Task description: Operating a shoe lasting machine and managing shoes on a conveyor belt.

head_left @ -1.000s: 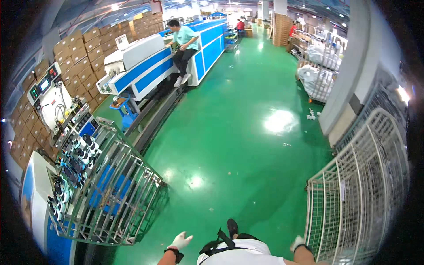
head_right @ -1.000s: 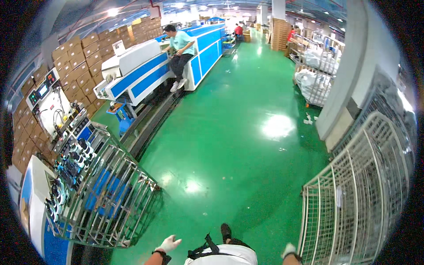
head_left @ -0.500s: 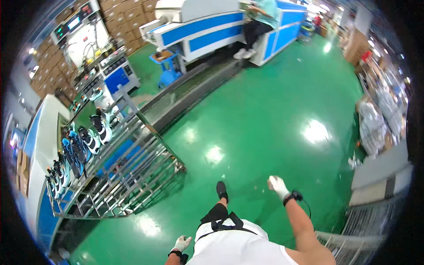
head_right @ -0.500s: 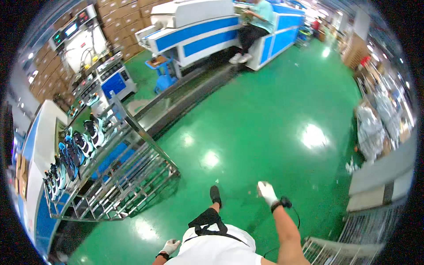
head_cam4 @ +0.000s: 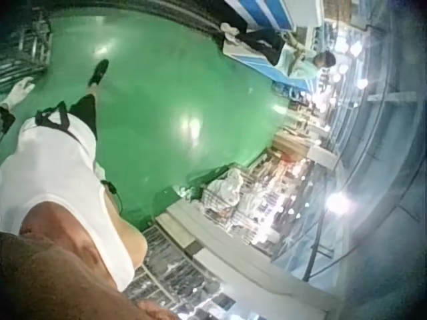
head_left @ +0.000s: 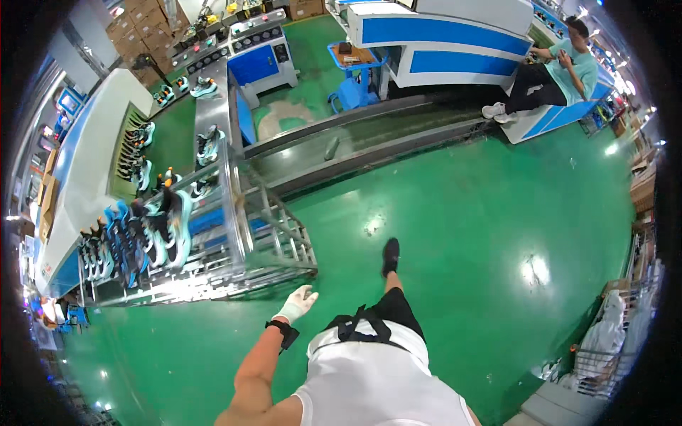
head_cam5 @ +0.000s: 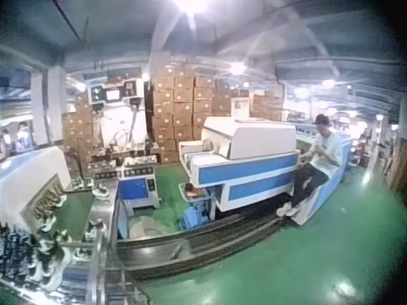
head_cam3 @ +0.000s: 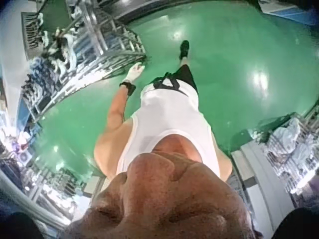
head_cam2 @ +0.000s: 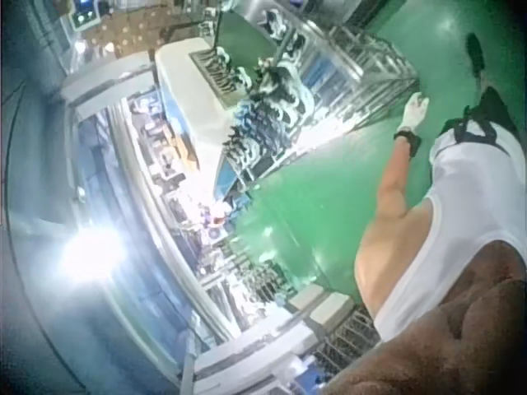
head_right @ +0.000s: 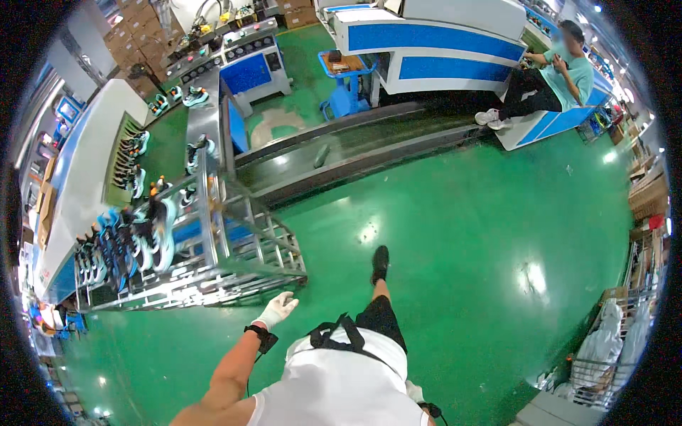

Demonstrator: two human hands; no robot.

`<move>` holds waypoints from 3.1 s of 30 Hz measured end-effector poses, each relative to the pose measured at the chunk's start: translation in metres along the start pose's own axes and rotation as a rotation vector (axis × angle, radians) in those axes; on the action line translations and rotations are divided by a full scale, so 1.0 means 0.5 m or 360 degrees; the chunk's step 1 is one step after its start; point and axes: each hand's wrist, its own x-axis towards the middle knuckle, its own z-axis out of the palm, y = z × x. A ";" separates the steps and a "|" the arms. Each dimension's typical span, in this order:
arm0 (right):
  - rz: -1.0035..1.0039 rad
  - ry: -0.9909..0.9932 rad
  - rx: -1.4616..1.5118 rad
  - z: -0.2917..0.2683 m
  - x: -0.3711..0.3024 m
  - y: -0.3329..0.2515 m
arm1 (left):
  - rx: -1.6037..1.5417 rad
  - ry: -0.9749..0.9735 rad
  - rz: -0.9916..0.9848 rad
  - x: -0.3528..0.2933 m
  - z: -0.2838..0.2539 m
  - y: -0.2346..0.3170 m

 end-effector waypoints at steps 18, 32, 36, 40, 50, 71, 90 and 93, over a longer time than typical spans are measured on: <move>-0.0609 -0.0285 0.0932 -0.797 0.840 -1.727 | -0.0501 0.0446 -0.0479 0.197 0.118 0.123; -0.0676 -0.0433 -0.0515 -0.697 0.882 -2.144 | -0.1192 0.1568 -0.0953 0.538 -0.153 0.278; -0.1119 -0.0386 -0.1343 -0.620 0.589 -2.413 | -0.1460 0.1687 -0.0776 0.609 -0.158 0.232; -0.1047 -0.0784 -0.0778 -0.514 0.664 -2.630 | -0.1858 0.1628 -0.1043 0.675 -0.225 0.275; -0.0976 -0.1080 -0.0676 -0.149 0.822 -3.122 | -0.1936 0.1840 -0.1515 0.867 -0.479 0.396; -0.0515 -0.0953 -0.0347 -0.326 0.946 -3.578 | -0.1255 0.1866 -0.0635 1.411 -1.410 0.455; -0.0396 -0.0465 -0.1253 -0.308 0.582 -3.834 | -0.0241 0.2819 -0.1946 0.882 -1.832 -0.506; -0.1547 -0.0845 -0.1863 -0.219 0.520 -3.885 | -0.0222 0.2775 -0.2190 0.907 -1.868 -0.544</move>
